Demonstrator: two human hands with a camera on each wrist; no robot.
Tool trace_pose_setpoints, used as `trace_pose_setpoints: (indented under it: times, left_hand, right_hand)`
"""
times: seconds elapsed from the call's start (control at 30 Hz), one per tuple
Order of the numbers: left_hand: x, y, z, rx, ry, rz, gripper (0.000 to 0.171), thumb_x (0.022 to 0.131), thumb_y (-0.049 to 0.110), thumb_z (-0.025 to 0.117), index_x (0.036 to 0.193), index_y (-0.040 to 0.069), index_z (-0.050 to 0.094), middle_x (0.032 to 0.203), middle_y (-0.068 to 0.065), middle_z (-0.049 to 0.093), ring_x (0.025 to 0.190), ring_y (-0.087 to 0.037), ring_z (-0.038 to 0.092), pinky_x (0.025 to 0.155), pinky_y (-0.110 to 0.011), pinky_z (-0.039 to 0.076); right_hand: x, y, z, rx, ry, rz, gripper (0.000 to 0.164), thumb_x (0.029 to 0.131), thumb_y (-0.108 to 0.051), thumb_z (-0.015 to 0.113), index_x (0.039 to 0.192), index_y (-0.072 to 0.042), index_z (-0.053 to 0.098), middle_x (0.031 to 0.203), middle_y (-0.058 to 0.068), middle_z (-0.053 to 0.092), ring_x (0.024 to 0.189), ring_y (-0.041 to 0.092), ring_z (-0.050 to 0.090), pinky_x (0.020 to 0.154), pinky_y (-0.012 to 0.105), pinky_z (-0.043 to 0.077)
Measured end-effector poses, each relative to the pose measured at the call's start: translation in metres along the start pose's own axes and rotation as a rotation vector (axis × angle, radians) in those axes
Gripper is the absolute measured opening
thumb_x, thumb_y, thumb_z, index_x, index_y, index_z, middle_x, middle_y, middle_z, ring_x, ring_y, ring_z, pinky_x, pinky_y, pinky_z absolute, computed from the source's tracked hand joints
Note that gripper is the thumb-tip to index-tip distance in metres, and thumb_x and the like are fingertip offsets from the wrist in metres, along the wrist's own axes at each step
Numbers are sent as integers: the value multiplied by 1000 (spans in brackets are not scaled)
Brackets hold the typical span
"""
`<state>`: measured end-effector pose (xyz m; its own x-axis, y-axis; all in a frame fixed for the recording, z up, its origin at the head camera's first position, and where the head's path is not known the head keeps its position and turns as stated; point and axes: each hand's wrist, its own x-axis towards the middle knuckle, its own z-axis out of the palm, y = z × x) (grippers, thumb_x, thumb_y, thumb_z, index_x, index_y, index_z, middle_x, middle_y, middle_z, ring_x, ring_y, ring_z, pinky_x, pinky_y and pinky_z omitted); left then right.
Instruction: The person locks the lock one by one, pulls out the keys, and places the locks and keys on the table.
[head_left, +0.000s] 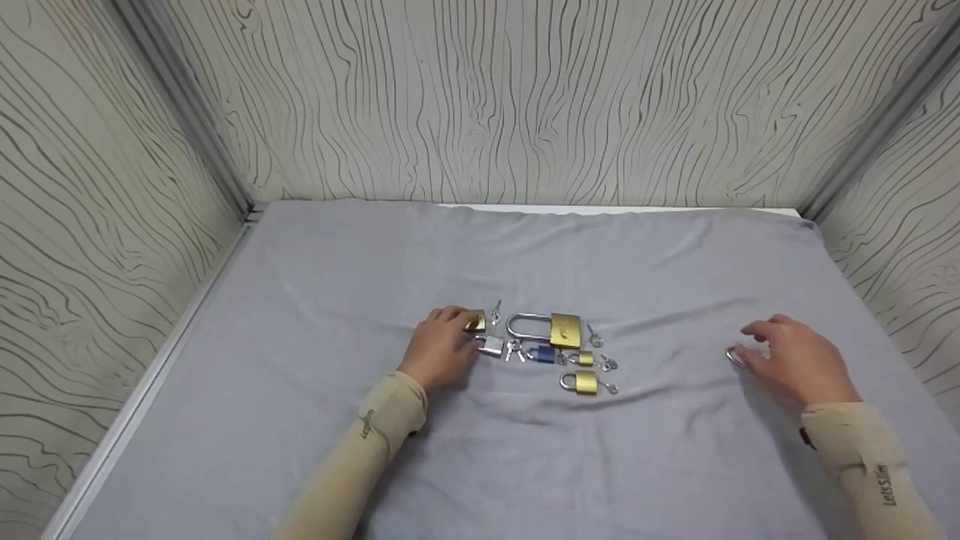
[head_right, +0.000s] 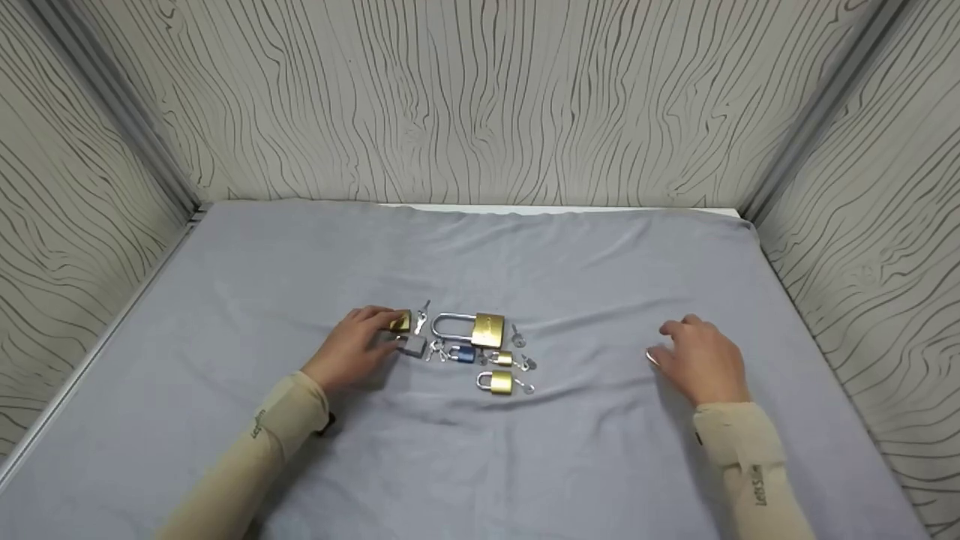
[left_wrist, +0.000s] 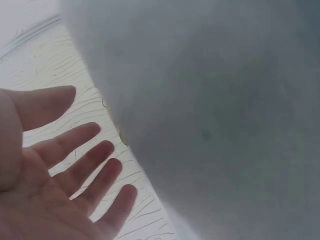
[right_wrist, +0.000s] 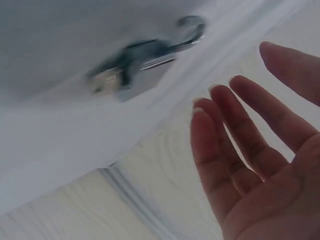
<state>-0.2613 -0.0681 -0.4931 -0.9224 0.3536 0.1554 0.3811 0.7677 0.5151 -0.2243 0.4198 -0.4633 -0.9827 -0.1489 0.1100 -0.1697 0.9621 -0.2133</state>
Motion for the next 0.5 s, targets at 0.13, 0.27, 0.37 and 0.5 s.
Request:
trace_pose_setpoints:
  times: [0.13, 0.27, 0.37, 0.5]
  left_hand:
    - [0, -1, 0, 8, -39, -20, 44, 97, 17, 70, 138, 3, 63, 135, -18, 64, 127, -41, 58, 105, -59, 47]
    - [-1, 0, 1, 18, -65, -40, 44, 96, 17, 69, 137, 1, 64, 137, -18, 64, 127, -41, 58, 104, -59, 47]
    - [-1, 2, 0, 27, -70, -49, 43, 96, 18, 69, 135, 0, 65, 136, -18, 64, 126, -41, 58, 103, -58, 48]
    - [-1, 3, -1, 30, -77, -52, 42, 96, 20, 69, 134, 1, 65, 136, -18, 63, 126, -40, 59, 103, -58, 48]
  right_hand:
    - [-7, 16, 5, 28, -82, 75, 37, 88, -20, 79, 112, 8, 72, 102, 27, 69, 89, 46, 67, 77, 64, 51]
    - [-11, 23, 10, 59, -105, 92, 31, 87, -16, 80, 107, 7, 73, 95, 21, 70, 87, 41, 66, 77, 62, 51]
    - [-12, 24, 12, 74, -84, 90, 25, 86, -12, 81, 103, 5, 74, 92, 19, 70, 85, 40, 66, 77, 61, 51]
    - [-12, 24, 12, 78, -58, 87, 24, 85, -9, 81, 103, 6, 74, 91, 20, 70, 84, 41, 66, 76, 61, 50]
